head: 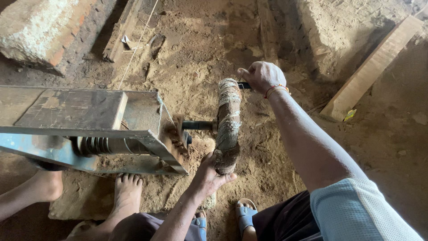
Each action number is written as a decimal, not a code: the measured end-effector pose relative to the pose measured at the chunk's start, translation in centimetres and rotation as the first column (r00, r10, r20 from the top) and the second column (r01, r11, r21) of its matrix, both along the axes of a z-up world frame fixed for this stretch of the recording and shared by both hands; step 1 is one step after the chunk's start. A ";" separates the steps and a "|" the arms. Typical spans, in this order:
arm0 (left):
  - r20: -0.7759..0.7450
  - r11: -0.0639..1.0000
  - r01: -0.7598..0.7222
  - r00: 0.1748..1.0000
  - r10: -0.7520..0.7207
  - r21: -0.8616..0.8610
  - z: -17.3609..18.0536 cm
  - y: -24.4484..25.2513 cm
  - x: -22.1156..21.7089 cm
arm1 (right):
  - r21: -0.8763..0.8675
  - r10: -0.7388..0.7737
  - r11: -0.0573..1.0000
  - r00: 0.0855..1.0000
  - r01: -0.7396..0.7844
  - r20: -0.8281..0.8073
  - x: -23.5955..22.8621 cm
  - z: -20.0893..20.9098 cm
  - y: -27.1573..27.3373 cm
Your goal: The person rotates a hand-cranked winding machine to coil a fibrous material onto a spindle, using their hands to guide the material and maintain tension.
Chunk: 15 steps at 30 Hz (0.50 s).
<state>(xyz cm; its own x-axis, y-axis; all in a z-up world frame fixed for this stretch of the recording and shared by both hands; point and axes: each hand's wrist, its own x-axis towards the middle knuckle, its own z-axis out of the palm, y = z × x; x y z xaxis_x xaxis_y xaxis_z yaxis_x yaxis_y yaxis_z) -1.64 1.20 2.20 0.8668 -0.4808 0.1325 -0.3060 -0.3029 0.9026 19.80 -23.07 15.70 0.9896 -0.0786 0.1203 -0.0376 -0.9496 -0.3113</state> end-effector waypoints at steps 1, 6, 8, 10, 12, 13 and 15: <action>-0.010 1.000 0.014 1.000 -0.014 -0.005 -0.1 0.0 0.0 | 0.008 -0.007 1.000 1.000 0.007 -0.009 0.1 -0.1 0.0; -0.007 0.993 0.038 0.999 -0.039 -0.113 0.4 0.0 0.1 | 0.030 -0.019 0.999 1.000 0.019 -0.014 0.6 -0.7 -0.1; -0.042 0.993 0.030 0.999 -0.034 -0.111 0.9 -0.1 0.2 | 0.034 -0.017 0.999 1.000 0.018 -0.018 1.0 -1.1 -0.2; -0.055 0.994 0.016 0.998 -0.022 -0.104 1.6 -0.1 0.3 | 0.036 -0.017 0.999 1.000 0.018 -0.021 1.4 -1.5 -0.4; -0.048 0.996 -0.007 0.999 0.003 -0.090 2.0 0.1 0.3 | 0.038 -0.014 0.999 1.000 0.015 -0.021 1.7 -2.0 -0.4; -0.029 0.996 -0.011 1.000 0.008 -0.084 2.2 0.2 0.3 | 0.037 -0.011 0.999 1.000 0.012 -0.018 1.9 -2.2 -0.5; 0.008 0.997 -0.016 1.000 0.017 -0.071 2.1 0.3 0.3 | 0.033 -0.007 0.999 1.000 0.007 -0.015 1.9 -2.4 -0.6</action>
<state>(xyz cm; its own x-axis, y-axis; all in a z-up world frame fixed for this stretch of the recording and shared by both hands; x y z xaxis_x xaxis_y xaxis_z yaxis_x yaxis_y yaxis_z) -1.33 1.55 4.29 0.8732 -0.4557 0.1728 -0.3090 -0.2435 0.9194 21.74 -23.65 13.32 0.9906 -0.0894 0.1032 -0.0491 -0.9385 -0.3417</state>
